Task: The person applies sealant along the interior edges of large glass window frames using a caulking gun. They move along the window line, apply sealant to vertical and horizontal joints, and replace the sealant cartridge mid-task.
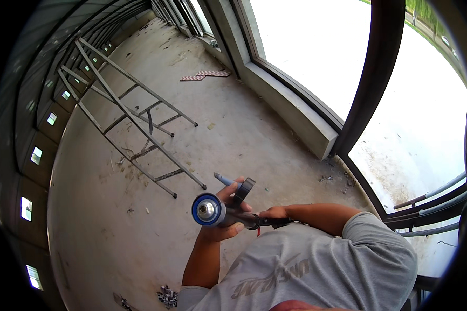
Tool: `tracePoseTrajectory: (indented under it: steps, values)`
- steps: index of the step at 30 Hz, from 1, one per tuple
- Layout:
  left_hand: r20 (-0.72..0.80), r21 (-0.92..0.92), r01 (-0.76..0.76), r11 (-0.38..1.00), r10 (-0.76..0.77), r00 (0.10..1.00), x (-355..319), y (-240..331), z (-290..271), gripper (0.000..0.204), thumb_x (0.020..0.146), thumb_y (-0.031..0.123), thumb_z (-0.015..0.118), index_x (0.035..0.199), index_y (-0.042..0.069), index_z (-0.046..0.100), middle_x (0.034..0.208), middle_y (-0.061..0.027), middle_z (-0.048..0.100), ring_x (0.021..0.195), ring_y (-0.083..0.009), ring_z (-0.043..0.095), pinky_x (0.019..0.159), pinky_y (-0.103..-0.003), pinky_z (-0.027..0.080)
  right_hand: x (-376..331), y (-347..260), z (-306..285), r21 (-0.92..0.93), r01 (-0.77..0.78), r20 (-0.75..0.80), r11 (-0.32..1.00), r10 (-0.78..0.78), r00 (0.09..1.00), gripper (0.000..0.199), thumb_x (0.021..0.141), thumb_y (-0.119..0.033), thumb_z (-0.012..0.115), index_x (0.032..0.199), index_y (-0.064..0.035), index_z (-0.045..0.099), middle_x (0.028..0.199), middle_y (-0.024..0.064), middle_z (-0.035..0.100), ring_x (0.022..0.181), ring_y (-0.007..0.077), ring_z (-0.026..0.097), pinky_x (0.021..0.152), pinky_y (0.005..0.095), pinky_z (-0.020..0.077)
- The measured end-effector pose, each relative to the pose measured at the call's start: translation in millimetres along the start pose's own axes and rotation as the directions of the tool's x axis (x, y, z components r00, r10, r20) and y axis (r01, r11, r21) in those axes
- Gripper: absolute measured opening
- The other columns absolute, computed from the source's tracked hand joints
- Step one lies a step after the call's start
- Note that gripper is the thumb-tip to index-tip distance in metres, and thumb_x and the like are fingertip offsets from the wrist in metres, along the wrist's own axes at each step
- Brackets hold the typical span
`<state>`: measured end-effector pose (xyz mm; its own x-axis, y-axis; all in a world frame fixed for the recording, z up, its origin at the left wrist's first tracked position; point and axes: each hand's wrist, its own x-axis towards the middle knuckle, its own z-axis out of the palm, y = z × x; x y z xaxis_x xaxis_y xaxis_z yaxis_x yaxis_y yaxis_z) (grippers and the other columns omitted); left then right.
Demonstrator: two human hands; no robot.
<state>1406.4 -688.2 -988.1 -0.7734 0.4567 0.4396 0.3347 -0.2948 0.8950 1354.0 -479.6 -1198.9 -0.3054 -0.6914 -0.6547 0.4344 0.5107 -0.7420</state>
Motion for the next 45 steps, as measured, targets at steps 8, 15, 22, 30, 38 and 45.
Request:
tracePoseTrajectory:
  steps: [8,15,22,30,38,45]
  values:
    - [-0.148,0.317,-0.108,0.942,0.162,0.976,136.7,-61.0,-118.7,0.121,0.07,0.039,0.093,0.156,-0.007,0.021,0.161,-0.0201,0.028,0.13,-0.0265,0.055,0.109,-0.042,0.044,55.0,-60.4,-119.1,0.28,-0.057,-0.133,0.958,0.097,0.986,0.061,0.096,-0.067,0.041,0.09,-0.0119,0.065,0.057,0.0017,0.051,0.045,0.0141,0.05,0.04,0.0289,0.0386]
    - [-0.54,0.278,0.053,0.959,0.11,0.834,176.1,-110.0,-243.9,0.113,0.077,0.04,0.088,0.155,-0.008,0.022,0.155,-0.0163,0.041,0.118,-0.0242,0.063,0.096,-0.036,0.048,95.7,-181.2,-269.2,0.278,0.105,-0.294,0.955,-0.019,0.955,0.062,0.098,-0.067,0.041,0.09,-0.0097,0.064,0.058,0.0052,0.054,0.043,0.0171,0.051,0.04,0.0309,0.0403]
    - [-0.795,0.11,0.214,0.971,-0.043,0.604,197.3,-155.4,-311.3,0.109,0.081,0.037,0.086,0.156,-0.007,0.02,0.138,-0.0148,0.057,0.113,-0.02,0.064,0.091,-0.03,0.049,91.3,-361.0,-397.0,0.402,0.303,-0.423,0.864,-0.118,0.898,0.056,0.102,-0.055,0.038,0.093,-0.0047,0.059,0.058,0.0094,0.053,0.045,0.0215,0.052,0.043,0.0361,0.0424]
    - [-0.776,-0.155,0.249,0.956,-0.274,0.568,240.4,-246.5,-445.4,0.096,0.086,0.022,0.081,0.156,-0.006,0.022,0.126,-0.0165,0.064,0.106,-0.0184,0.066,0.081,-0.026,0.051,237.9,-308.3,-502.8,0.575,0.121,-0.465,0.81,0.201,0.862,0.06,0.101,-0.061,0.033,0.089,-0.0063,0.055,0.053,0.0051,0.043,0.043,0.0208,0.041,0.045,0.0351,0.0358]
    - [-0.712,-0.018,0.275,0.961,-0.206,0.672,388.7,-239.2,-635.9,0.094,0.09,0.037,0.073,0.155,-0.007,0.023,0.139,-0.018,0.054,0.107,-0.0235,0.067,0.085,-0.033,0.055,194.1,-613.5,-604.8,0.504,0.442,-0.531,0.742,-0.137,0.836,0.068,0.097,-0.072,0.036,0.091,-0.0079,0.057,0.066,0.0013,0.047,0.055,0.0164,0.044,0.053,0.0323,0.039]
    - [-0.684,-0.055,0.181,0.982,-0.168,0.71,507.7,-283.3,-718.1,0.086,0.09,0.025,0.073,0.154,-0.009,0.027,0.131,-0.0158,0.06,0.103,-0.0201,0.067,0.086,-0.031,0.053,283.7,-590.2,-696.0,0.543,0.538,-0.662,0.645,-0.066,0.747,0.044,0.105,-0.047,0.038,0.091,-0.0093,0.057,0.062,0.0032,0.047,0.051,0.017,0.044,0.05,0.0333,0.0388]
